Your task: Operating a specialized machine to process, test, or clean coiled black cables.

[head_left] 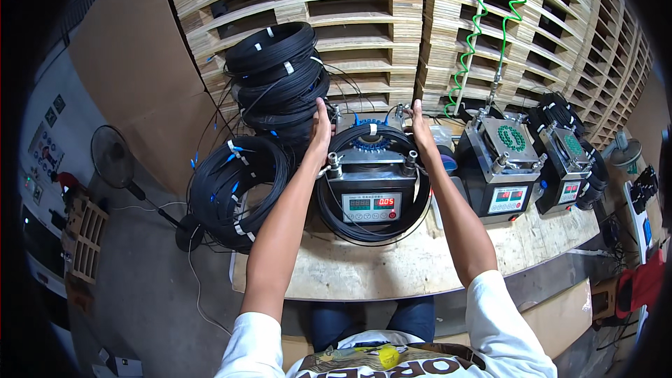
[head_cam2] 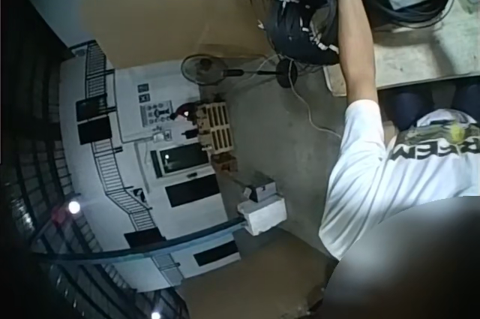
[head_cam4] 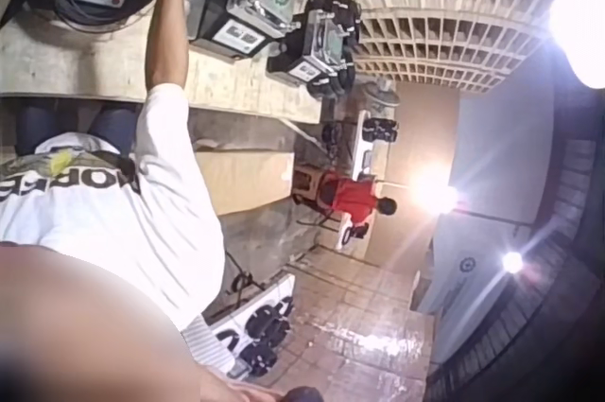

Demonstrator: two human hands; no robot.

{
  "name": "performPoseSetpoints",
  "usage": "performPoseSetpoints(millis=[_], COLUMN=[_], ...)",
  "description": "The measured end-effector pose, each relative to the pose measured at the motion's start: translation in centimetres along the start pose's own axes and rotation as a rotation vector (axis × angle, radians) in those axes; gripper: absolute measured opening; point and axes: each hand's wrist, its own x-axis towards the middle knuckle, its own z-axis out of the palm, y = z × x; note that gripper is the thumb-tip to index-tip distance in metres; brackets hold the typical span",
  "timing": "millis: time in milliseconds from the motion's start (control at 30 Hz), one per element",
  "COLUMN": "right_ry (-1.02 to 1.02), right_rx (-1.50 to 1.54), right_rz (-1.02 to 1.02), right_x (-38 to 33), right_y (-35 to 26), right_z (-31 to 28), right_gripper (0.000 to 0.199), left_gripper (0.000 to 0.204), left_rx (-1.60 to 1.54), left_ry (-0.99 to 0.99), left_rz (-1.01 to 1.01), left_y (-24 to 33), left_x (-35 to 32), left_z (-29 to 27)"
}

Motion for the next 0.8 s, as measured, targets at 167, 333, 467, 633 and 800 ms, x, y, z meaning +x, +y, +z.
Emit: performPoseSetpoints(millis=[167, 333, 467, 633, 800], right_ry=[0.032, 0.084, 0.048, -0.041, -0.068], right_rx=[-0.013, -0.212, -0.252, 0.001, -0.101], right_rz=[-0.047, 0.035, 0.063, -0.032, -0.097], right_x=[0.4, -1.5, -1.9, -0.8, -1.0], right_y=[0.7, -2.0, -2.9, -0.9, -1.1], right_z=[-0.1, 0.0, -0.1, 0.0, 0.1], right_gripper=[0.099, 0.089, 0.088, 0.084, 0.084], left_gripper=[0.106, 0.105, 0.102, 0.109, 0.11], left_rx=[-0.013, 0.112, 0.215, 0.224, 0.194], left_ry=[-0.004, 0.038, 0.05, 0.108, 0.078], left_rz=[0.007, 0.009, -0.054, 0.011, 0.065], left_y=[-0.4, 0.4, 0.5, -1.3, -1.2], left_x=[0.6, -0.1, 0.3, 2.2, 1.9], left_z=[0.3, 0.0, -0.1, -0.3, -0.4])
